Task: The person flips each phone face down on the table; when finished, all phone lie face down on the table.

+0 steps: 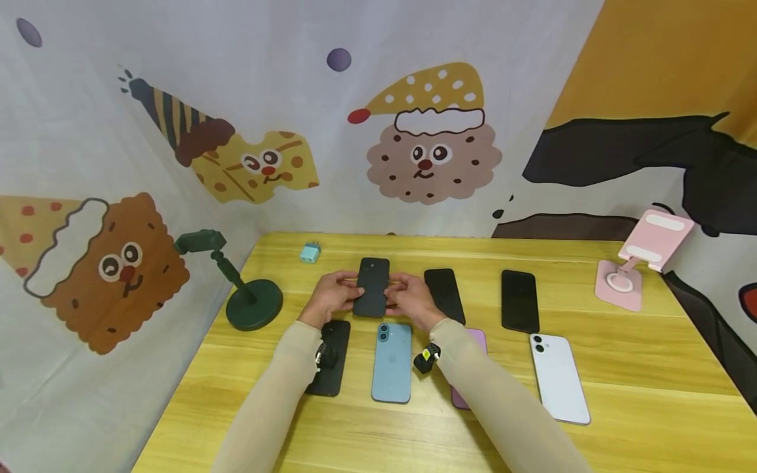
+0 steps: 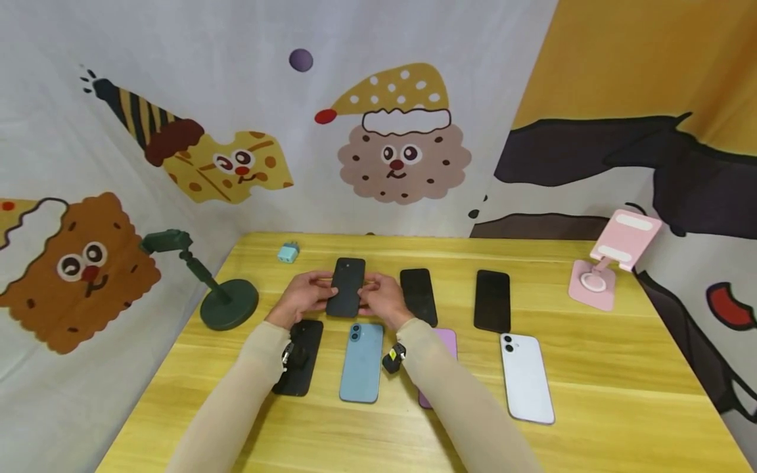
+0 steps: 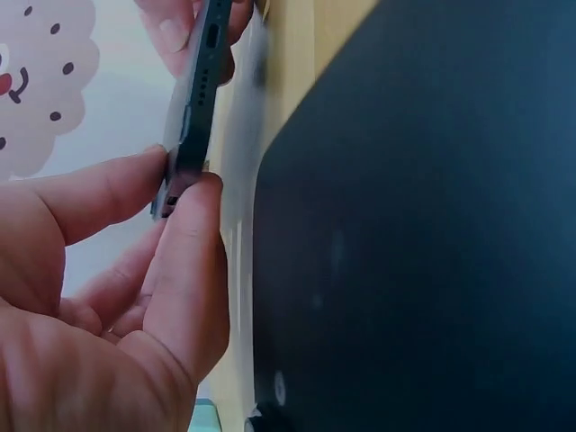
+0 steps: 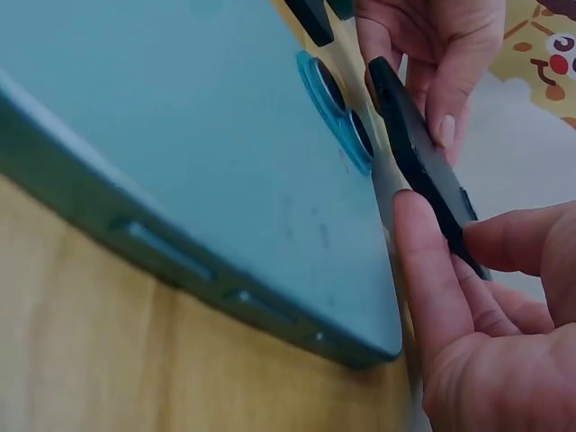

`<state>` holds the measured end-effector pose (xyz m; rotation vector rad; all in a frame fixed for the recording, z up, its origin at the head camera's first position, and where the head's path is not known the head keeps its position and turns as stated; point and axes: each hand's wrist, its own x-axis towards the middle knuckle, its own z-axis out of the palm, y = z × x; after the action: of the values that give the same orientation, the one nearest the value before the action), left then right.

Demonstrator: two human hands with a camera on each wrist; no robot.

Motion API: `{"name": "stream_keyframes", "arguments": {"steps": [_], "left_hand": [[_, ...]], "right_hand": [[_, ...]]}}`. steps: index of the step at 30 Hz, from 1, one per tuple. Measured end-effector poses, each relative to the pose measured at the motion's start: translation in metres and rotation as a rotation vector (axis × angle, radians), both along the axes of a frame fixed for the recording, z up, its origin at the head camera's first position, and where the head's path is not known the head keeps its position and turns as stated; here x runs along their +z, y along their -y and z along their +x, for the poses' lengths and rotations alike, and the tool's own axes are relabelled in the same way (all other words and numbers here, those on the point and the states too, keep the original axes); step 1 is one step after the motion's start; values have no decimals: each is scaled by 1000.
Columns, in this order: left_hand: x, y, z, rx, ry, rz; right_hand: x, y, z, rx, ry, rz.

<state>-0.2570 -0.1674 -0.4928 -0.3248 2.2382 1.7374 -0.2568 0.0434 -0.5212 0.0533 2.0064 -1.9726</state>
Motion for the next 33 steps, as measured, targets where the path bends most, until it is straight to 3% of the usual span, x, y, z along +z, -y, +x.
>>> {"name": "stream_keyframes", "arguments": {"steps": [15, 33], "left_hand": [[3, 4, -1, -44, 40, -68], [-3, 20, 1, -94, 46, -34]], "right_hand": [[10, 9, -1, -20, 3, 136], [12, 17, 7, -41, -43, 230]]}}
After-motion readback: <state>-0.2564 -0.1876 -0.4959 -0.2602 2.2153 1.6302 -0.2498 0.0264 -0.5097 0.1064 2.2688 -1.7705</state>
